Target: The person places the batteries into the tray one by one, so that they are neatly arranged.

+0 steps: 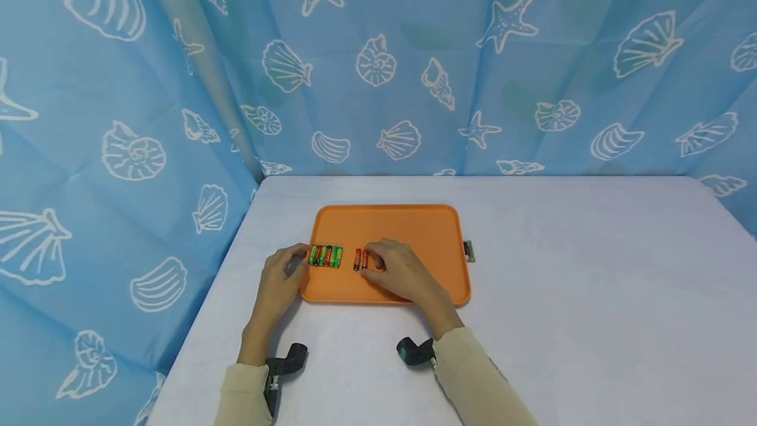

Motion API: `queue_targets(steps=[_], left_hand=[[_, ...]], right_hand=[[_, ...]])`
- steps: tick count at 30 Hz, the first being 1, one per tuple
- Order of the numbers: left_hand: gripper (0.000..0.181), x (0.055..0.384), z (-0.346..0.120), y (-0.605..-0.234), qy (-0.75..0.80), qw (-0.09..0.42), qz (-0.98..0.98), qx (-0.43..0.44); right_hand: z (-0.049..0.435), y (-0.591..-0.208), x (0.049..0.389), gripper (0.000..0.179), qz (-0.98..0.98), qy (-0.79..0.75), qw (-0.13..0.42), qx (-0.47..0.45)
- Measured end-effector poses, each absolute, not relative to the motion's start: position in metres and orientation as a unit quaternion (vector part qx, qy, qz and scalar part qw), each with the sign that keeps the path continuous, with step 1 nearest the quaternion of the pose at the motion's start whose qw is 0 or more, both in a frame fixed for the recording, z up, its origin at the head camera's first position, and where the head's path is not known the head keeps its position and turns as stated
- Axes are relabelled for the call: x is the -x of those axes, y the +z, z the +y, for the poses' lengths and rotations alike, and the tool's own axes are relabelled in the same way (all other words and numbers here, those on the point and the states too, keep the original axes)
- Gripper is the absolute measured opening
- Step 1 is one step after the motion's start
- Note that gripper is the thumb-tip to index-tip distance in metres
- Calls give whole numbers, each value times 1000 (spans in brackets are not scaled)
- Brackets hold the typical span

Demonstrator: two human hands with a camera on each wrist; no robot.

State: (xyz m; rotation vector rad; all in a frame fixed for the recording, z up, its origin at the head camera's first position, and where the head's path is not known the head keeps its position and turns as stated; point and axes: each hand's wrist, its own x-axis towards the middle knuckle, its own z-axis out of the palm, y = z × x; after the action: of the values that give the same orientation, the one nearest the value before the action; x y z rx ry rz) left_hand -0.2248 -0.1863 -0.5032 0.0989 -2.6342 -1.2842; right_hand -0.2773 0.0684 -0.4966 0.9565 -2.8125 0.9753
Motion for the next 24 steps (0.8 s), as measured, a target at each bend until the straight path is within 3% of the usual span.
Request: queue_targets(steps=[24], left_hand=[[31, 224, -186, -506, -426, 119, -896, -31]], right_hand=[[41, -508, 285, 43, -901, 320, 23, -293]])
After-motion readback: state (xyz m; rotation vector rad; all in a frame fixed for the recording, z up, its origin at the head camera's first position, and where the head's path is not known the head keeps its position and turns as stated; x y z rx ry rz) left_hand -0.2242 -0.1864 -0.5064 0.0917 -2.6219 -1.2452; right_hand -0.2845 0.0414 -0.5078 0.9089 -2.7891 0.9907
